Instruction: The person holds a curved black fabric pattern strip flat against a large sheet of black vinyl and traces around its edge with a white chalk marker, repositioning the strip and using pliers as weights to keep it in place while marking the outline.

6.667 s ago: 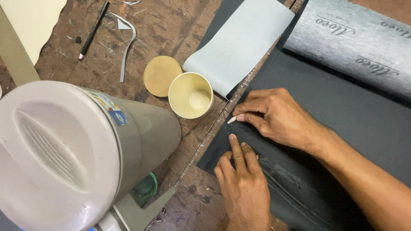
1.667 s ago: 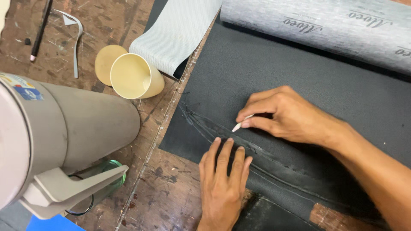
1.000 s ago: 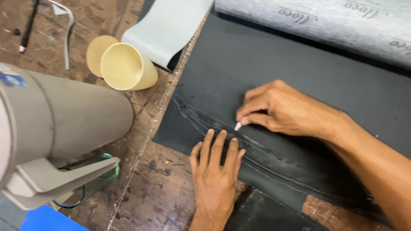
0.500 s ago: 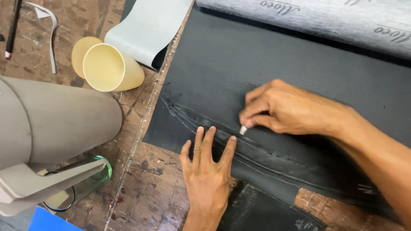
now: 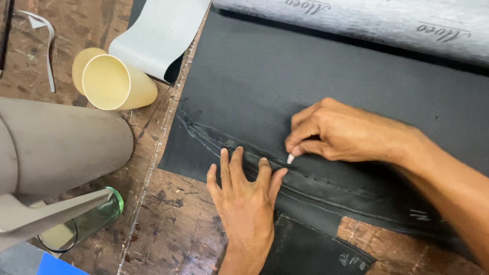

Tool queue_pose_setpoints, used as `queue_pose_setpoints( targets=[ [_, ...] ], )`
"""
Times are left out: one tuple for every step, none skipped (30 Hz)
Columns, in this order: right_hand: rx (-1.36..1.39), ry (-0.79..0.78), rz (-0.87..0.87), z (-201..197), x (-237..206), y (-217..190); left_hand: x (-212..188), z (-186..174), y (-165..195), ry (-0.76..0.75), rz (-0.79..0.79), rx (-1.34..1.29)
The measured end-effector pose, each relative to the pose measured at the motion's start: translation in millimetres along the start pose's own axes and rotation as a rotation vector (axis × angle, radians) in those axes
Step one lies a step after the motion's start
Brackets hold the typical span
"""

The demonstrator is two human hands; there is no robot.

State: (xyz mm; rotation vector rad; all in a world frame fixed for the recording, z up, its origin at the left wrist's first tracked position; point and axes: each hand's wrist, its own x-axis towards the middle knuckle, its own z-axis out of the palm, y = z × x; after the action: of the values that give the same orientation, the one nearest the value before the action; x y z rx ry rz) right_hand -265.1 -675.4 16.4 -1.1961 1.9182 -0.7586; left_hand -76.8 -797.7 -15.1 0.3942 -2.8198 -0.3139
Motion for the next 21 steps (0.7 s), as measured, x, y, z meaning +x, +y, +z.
queue_pose_setpoints(
  targets=[
    [0.022, 0.023, -0.002, 0.3, -1.2, -1.1, -0.6, -0.2, 0.3, 0.001, -0.003, 0.001],
    [0.046, 0.045, -0.003, 0.1, -2.7, -1.8, -1.1, -0.4, 0.5, -0.001, -0.005, 0.003],
    [0.010, 0.003, 0.010, -0.8, -4.5, -2.2, -1.4, -0.4, 0.9, -0.004, -0.006, 0.004],
    [-0.024, -0.040, 0.025, -2.0, -6.3, -2.1, -1.5, -0.5, 1.3, -0.009, -0.010, 0.005],
    [-0.034, -0.065, 0.041, -2.3, -8.2, -2.0, -1.5, -0.4, 1.8, -0.014, -0.013, 0.004],
    [-0.044, -0.090, 0.057, -2.8, -10.4, -1.5, -1.3, -0.3, 2.5, -0.015, -0.015, 0.002],
    [-0.035, -0.095, 0.071, -2.7, -12.0, -0.5, -1.1, -0.3, 3.2, -0.008, -0.016, 0.003],
    [-0.018, -0.071, 0.058, -2.5, -14.0, 0.9, -1.0, -0.3, 4.2, 0.000, -0.015, 0.003],
    [-0.001, -0.047, 0.045, -1.9, -15.9, 2.6, -1.0, -0.3, 5.4, 0.007, -0.015, 0.002],
    [0.030, 0.003, 0.007, -0.2, -18.1, 4.3, -1.2, -0.4, 6.7, 0.007, -0.020, 0.005],
    [0.063, 0.053, -0.029, 1.3, -21.0, 6.4, -1.8, -0.6, 8.4, 0.003, -0.025, 0.009],
    [0.032, 0.020, -0.013, 1.9, -24.6, 8.9, -2.4, -0.8, 10.2, -0.001, -0.031, 0.015],
    [0.003, -0.013, 0.002, 1.8, -28.8, 11.6, -3.2, -1.1, 12.2, 0.000, -0.035, 0.036],
    [-0.026, -0.045, 0.020, 1.9, -33.1, 14.2, -3.9, -1.3, 14.2, 0.000, -0.037, 0.055],
    [-0.007, -0.073, 0.070, 1.7, -37.0, 16.6, -4.3, -1.3, 16.3, 0.004, -0.039, 0.073],
    [0.011, -0.101, 0.119, 1.2, -40.4, 18.7, -4.8, -1.6, 18.1, 0.018, -0.034, 0.073],
    [0.028, -0.129, 0.167, 0.3, -43.7, 20.2, -5.1, -1.9, 19.8, 0.033, -0.028, 0.072],
    [0.082, -0.069, 0.111, -0.7, -46.8, 21.3, -5.2, -2.3, 21.3, 0.048, -0.020, 0.071],
    [0.136, -0.010, 0.055, -1.7, -50.0, 21.6, -5.4, -2.6, 22.8, 0.046, 0.011, 0.023],
    [0.194, 0.047, -0.001, -1.9, -53.3, 21.2, -5.9, -3.4, 24.2, 0.039, 0.042, -0.024],
    [0.180, 0.087, 0.035, -2.5, -57.6, 20.4, -7.1, -4.6, 26.0, 0.027, 0.071, -0.071]
  ],
)
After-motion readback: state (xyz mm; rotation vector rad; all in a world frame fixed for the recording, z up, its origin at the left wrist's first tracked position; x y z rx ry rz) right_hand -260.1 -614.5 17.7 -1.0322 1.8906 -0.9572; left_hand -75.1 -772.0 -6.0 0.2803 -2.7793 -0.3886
